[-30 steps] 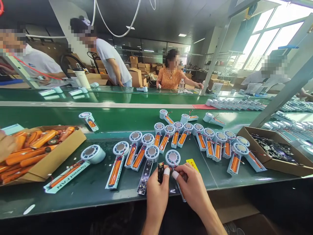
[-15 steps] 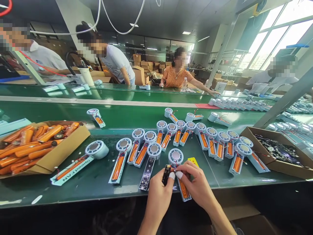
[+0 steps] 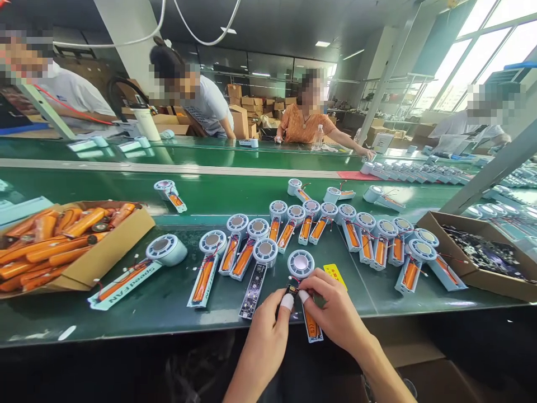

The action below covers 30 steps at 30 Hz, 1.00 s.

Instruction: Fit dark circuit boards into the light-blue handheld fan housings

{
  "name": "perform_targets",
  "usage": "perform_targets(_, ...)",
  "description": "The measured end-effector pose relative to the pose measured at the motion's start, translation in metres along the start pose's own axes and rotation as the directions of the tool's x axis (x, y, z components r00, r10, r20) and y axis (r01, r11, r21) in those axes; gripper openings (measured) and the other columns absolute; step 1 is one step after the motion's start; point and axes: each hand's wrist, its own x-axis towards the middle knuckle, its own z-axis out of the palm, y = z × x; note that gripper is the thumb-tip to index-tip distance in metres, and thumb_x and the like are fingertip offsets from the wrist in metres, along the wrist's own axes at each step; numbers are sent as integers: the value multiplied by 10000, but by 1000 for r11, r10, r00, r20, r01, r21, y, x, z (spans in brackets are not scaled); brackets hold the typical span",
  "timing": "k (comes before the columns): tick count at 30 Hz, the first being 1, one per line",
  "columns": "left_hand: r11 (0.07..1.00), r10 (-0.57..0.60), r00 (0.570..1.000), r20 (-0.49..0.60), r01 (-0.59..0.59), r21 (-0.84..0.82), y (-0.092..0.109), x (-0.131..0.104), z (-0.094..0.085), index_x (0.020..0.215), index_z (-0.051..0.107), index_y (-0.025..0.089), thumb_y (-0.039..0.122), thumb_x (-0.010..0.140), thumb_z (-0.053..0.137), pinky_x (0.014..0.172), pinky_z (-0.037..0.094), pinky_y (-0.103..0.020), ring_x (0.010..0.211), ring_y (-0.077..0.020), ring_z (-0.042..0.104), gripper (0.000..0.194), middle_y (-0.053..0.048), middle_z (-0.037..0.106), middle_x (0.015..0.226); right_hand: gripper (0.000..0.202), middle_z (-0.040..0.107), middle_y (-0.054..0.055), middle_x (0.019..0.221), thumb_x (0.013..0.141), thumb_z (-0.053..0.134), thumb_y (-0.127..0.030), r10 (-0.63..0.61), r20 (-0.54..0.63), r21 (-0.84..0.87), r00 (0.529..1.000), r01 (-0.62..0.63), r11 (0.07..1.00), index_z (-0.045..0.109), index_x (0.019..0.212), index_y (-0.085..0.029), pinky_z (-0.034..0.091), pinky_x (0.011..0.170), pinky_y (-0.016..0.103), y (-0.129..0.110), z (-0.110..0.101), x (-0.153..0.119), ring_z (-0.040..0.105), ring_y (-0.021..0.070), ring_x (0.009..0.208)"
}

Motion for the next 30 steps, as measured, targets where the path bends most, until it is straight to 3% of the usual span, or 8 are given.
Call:
perform_targets(4, 995, 50, 998, 37, -53, 88, 1, 1, -1, 873, 681, 197, 415, 941, 398, 741, 474, -338, 783, -226, 620, 364, -65, 680, 861, 199, 624, 30, 920, 845, 510, -65, -59, -2, -86, 998, 58, 995, 623, 911, -215, 459, 734, 274, 0, -2, 0, 588, 172, 819)
perform_targets(13, 990, 54, 998, 34, -58, 130, -5, 3, 1, 907, 681, 194, 400, 961, 364, 742, 468, -352, 793, -239, 619, 382, -86, 690, 899, 194, 620, 24, 913, 860, 511, -82, -62, 21, -93, 998, 64, 994, 633, 920, -221, 465, 714, 264, -1, -2, 0, 597, 166, 811)
perform_targets(23, 955, 187, 982, 21, -186, 232, -11, 0, 4, 981, 664, 207, 281, 968, 351, 774, 488, -370, 893, -257, 652, 322, -97, 678, 954, 195, 602, 7, 878, 850, 547, -63, -3, 33, -68, 999, 6, 998, 645, 885, -228, 466, 672, 242, -5, -7, 3, 588, 144, 752)
perform_targets(27, 950, 191, 980, 54, -198, 241, -11, 0, 3, 957, 656, 212, 265, 972, 342, 764, 487, -358, 885, -248, 654, 318, -92, 683, 949, 206, 616, 28, 921, 890, 536, -59, -120, 51, -228, 991, 129, 965, 653, 957, -215, 470, 689, 267, -5, -9, 1, 596, 166, 794)
perform_targets(30, 941, 181, 980, 86, -198, 276, -7, 1, 0, 892, 640, 213, 267, 974, 327, 735, 472, -348, 843, -243, 650, 328, -86, 685, 904, 190, 621, 63, 912, 926, 502, -64, -278, 99, -445, 956, 292, 846, 644, 977, -180, 450, 663, 307, -7, -10, 0, 562, 196, 764)
